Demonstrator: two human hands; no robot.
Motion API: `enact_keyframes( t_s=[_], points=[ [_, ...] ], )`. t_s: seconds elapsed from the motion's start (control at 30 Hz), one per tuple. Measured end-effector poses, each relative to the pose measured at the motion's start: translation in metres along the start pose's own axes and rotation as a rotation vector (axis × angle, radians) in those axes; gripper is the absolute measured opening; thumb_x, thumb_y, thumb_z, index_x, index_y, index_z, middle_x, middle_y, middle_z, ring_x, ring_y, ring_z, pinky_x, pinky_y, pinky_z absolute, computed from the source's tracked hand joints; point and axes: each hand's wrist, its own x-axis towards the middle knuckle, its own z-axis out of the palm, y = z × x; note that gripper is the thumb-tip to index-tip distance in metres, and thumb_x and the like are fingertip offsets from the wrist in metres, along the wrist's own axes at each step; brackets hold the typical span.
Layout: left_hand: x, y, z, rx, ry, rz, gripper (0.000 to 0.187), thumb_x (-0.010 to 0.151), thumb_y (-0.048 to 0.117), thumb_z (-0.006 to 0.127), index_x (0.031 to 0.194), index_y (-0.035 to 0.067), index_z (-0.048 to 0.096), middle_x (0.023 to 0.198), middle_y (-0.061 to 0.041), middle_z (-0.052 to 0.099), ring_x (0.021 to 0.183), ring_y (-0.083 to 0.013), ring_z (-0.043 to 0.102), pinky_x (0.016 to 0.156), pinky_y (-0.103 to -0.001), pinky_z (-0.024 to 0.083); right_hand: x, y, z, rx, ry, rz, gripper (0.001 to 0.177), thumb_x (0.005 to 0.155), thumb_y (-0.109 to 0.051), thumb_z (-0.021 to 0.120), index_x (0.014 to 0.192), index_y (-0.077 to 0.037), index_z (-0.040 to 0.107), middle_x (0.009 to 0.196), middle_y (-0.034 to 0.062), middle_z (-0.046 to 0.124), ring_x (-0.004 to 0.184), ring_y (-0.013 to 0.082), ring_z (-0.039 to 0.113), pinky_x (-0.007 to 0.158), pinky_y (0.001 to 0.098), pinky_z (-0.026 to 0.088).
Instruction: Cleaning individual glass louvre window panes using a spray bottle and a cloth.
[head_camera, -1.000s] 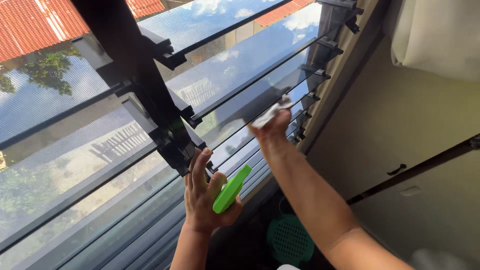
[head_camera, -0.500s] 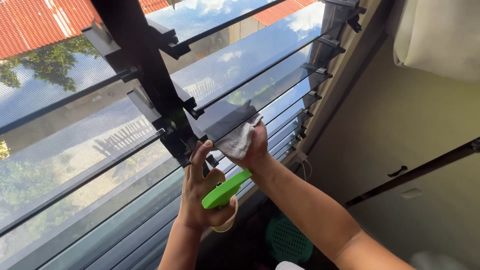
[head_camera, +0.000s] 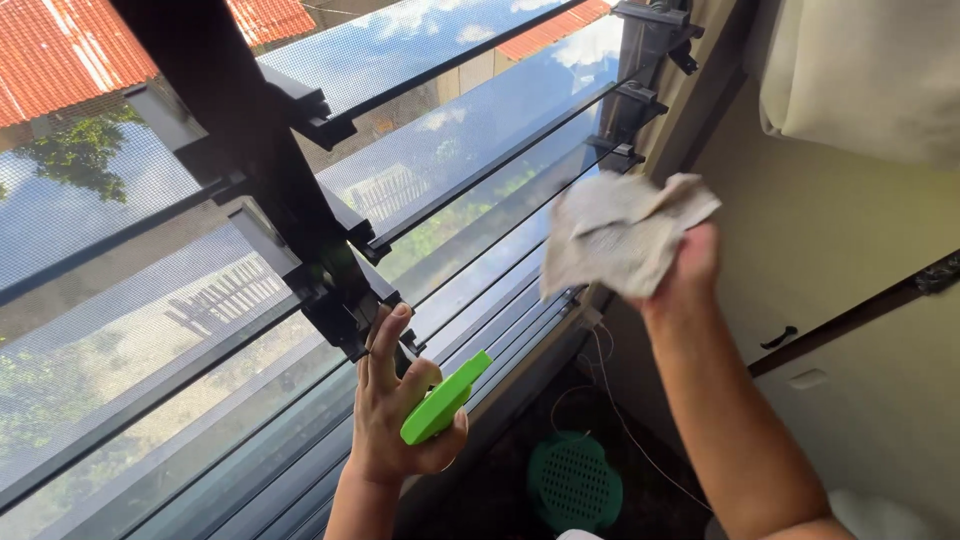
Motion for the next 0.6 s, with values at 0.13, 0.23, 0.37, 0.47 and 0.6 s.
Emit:
enact_keyframes(
  t_s=[0.13, 0.23, 0.37, 0.47, 0.6],
  points=[
    [0.001, 0.001, 0.001, 0.026, 0.008, 0.024, 0.021, 0.065, 0.028, 0.067, 0.077, 0.012, 0.059, 0.157, -0.024, 0.036, 0.153, -0.0461, 0.031, 0.110, -0.052, 0.039, 0.078, -0.023, -0.046, -0.331, 0.006, -0.097, 0.052, 0.109, -0.045, 0.036, 0.135, -0.004, 0.056, 0.114, 0.0150, 0.057, 0.102, 0.0291, 0.060, 0.090, 0.0470, 0.053],
    [0.000, 0.002, 0.001, 0.037, 0.018, 0.037, 0.021, 0.066, 0.027, 0.067, 0.076, 0.012, 0.058, 0.159, -0.024, 0.035, 0.154, -0.0448, 0.031, 0.112, -0.052, 0.040, 0.157, -0.023, -0.101, -0.664, 0.013, -0.189, 0.057, 0.112, -0.056, 0.039, 0.140, -0.009, 0.055, 0.102, 0.0083, 0.053, 0.085, 0.0234, 0.053, 0.077, 0.0427, 0.044],
    [0.000, 0.003, 0.002, 0.024, 0.004, 0.000, 0.021, 0.065, 0.029, 0.067, 0.076, 0.012, 0.060, 0.157, -0.026, 0.035, 0.148, -0.0449, 0.037, 0.099, -0.047, 0.042, 0.208, -0.008, -0.129, -1.233, -0.001, -0.463, 0.056, 0.115, -0.059, 0.039, 0.138, -0.012, 0.058, 0.100, 0.0074, 0.055, 0.084, 0.0240, 0.053, 0.077, 0.0433, 0.037],
    [0.002, 0.002, 0.004, 0.035, 0.025, 0.005, 0.022, 0.065, 0.028, 0.066, 0.077, 0.012, 0.059, 0.157, -0.027, 0.035, 0.146, -0.0448, 0.040, 0.097, -0.046, 0.043, 0.182, 0.016, -0.088, -1.938, -0.148, -0.831, 0.052, 0.116, -0.051, 0.035, 0.125, -0.010, 0.066, 0.108, 0.0134, 0.066, 0.100, 0.0325, 0.063, 0.091, 0.0520, 0.034],
    [0.003, 0.005, 0.005, 0.044, 0.055, 0.018, 0.025, 0.064, 0.030, 0.067, 0.080, 0.013, 0.059, 0.155, -0.027, 0.037, 0.144, -0.0454, 0.042, 0.094, -0.047, 0.043, 0.094, 0.062, -0.019, -2.263, -0.718, -0.744, 0.055, 0.120, -0.047, 0.027, 0.106, -0.017, 0.071, 0.110, 0.0107, 0.072, 0.117, 0.0310, 0.070, 0.122, 0.0551, 0.039]
  ],
)
